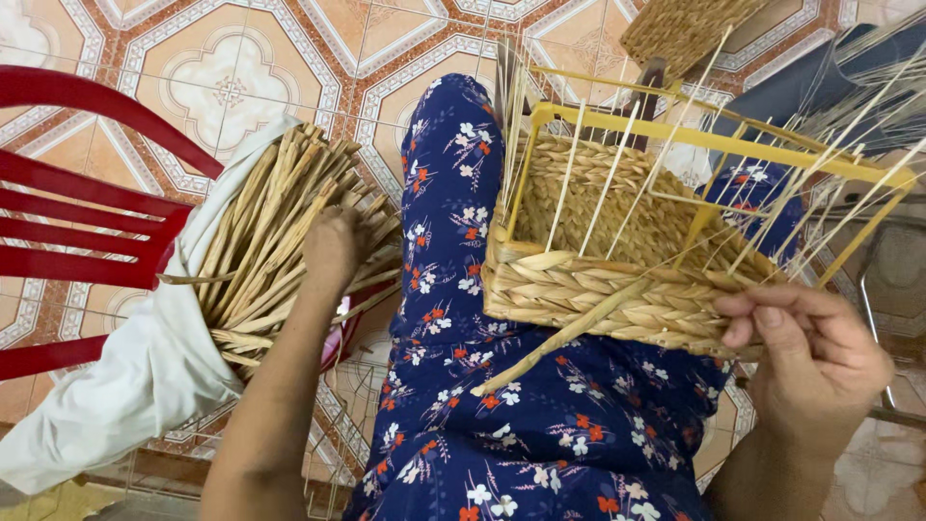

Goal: The person weaves a basket by hand, interlacing thin bamboo strips through a yellow metal frame. They repeatedly pull and tuck the strips to build up the basket walls.

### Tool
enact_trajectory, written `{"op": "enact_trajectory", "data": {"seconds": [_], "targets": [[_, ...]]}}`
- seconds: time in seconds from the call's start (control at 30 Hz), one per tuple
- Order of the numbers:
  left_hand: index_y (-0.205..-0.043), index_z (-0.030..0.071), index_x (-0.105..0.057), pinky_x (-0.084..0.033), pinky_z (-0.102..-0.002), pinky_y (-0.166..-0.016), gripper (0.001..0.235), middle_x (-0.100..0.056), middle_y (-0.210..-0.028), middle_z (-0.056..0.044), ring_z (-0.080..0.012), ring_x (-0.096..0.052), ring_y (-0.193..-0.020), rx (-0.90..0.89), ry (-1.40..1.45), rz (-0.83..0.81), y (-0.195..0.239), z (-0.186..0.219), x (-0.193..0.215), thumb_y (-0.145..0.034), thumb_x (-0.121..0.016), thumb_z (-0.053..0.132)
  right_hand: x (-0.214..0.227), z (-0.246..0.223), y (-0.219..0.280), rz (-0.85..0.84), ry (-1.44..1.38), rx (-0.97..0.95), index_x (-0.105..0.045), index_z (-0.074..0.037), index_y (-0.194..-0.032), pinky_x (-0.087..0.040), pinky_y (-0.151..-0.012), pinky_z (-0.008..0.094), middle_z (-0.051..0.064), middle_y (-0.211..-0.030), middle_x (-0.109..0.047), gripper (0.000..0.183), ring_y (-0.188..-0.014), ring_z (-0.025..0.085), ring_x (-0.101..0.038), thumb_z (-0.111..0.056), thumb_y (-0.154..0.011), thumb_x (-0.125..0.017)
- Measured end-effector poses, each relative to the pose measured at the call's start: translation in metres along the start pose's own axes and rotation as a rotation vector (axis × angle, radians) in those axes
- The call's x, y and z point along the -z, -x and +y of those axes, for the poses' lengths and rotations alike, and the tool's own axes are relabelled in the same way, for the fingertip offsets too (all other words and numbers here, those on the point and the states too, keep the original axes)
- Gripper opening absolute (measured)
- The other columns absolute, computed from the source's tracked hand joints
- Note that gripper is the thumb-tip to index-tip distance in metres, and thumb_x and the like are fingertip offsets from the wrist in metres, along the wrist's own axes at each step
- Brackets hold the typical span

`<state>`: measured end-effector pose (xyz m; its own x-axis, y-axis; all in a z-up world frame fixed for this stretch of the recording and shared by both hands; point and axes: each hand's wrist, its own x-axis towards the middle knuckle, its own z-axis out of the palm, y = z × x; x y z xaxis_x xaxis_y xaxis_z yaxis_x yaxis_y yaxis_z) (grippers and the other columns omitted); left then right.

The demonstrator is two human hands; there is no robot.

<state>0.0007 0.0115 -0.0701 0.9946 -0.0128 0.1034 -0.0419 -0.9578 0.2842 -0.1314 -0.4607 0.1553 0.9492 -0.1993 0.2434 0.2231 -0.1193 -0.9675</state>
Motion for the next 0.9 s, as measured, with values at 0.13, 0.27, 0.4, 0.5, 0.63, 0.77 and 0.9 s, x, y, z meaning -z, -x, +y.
{"op": "enact_trajectory", "data": {"seconds": [0.13,0.27,0.4,0.5,0.63,0.77,0.9], "targets": [[-0.109,0.008,-0.066,-0.056,-0.045,-0.070,0.020,-0.075,-0.088,-0.015,-0.0300,-0.073,-0.076,0.250,0.430,-0.016,-0.023,0.016,0.067,-0.098,-0.067,0.025,0.002,0.004,0.000,-0.020,-0.038,-0.013,-0.060,0.015,-0.116,-0.059,-0.078,0.026,0.028,-0.107,-0.071,0.006,-0.081,0.018,-0.069,0.009,-0.116,-0.059],[-0.108,0.011,-0.069,-0.056,-0.042,-0.070,0.017,-0.075,-0.088,-0.012,-0.0262,-0.074,-0.077,0.144,0.436,-0.032,-0.042,0.053,0.141,-0.099,-0.068,0.026,0.000,0.006,-0.003,-0.043,-0.029,-0.062,-0.062,0.015,-0.118,-0.059,-0.077,0.026,0.027,-0.106,-0.071,0.011,-0.081,0.017,-0.069,0.007,-0.112,-0.060],[-0.100,0.010,-0.072,-0.055,-0.038,-0.073,0.018,-0.077,-0.088,-0.011,-0.0230,-0.074,-0.077,0.114,0.315,-0.153,-0.055,0.083,0.195,-0.096,-0.073,0.028,-0.001,0.005,-0.007,-0.130,0.022,-0.012,-0.063,0.012,-0.120,-0.062,-0.074,0.027,0.024,-0.104,-0.072,0.016,-0.080,0.016,-0.072,0.005,-0.106,-0.059],[-0.098,0.009,-0.071,-0.056,-0.036,-0.075,0.016,-0.077,-0.090,-0.009,-0.0178,-0.073,-0.082,0.093,0.443,-0.149,-0.063,0.101,0.217,-0.098,-0.072,0.025,-0.001,0.004,-0.006,-0.102,0.060,-0.051,-0.063,0.014,-0.115,-0.061,-0.076,0.027,0.024,-0.105,-0.072,0.012,-0.081,0.015,-0.069,0.006,-0.107,-0.059],[-0.109,0.005,-0.060,-0.059,-0.031,-0.088,0.007,-0.072,-0.106,-0.007,-0.0145,-0.070,-0.098,-0.241,0.859,0.029,-0.076,0.124,0.249,-0.110,-0.060,0.013,-0.003,0.000,-0.005,-0.070,0.027,-0.071,-0.063,0.014,-0.117,-0.060,-0.078,0.026,0.023,-0.107,-0.072,0.013,-0.084,0.015,-0.070,0.006,-0.107,-0.059],[-0.126,0.005,-0.058,-0.047,-0.029,-0.068,0.011,-0.068,-0.099,-0.007,-0.0141,-0.057,-0.076,-0.384,0.863,0.276,-0.067,0.167,0.289,-0.119,-0.053,0.012,-0.014,-0.006,-0.008,0.033,0.014,-0.089,-0.063,0.012,-0.124,-0.057,-0.079,0.024,0.021,-0.110,-0.073,0.019,-0.082,0.013,-0.068,0.007,-0.108,-0.058],[-0.127,0.002,-0.062,-0.046,-0.036,-0.060,0.022,-0.064,-0.087,-0.009,-0.0211,-0.057,-0.069,-0.715,0.505,0.352,-0.029,0.222,0.304,-0.109,-0.062,0.014,-0.034,-0.014,-0.016,-0.031,0.094,0.032,-0.066,0.006,-0.129,-0.054,-0.071,0.020,0.015,-0.118,-0.073,0.025,-0.075,0.008,-0.064,0.007,-0.105,-0.059]]}}
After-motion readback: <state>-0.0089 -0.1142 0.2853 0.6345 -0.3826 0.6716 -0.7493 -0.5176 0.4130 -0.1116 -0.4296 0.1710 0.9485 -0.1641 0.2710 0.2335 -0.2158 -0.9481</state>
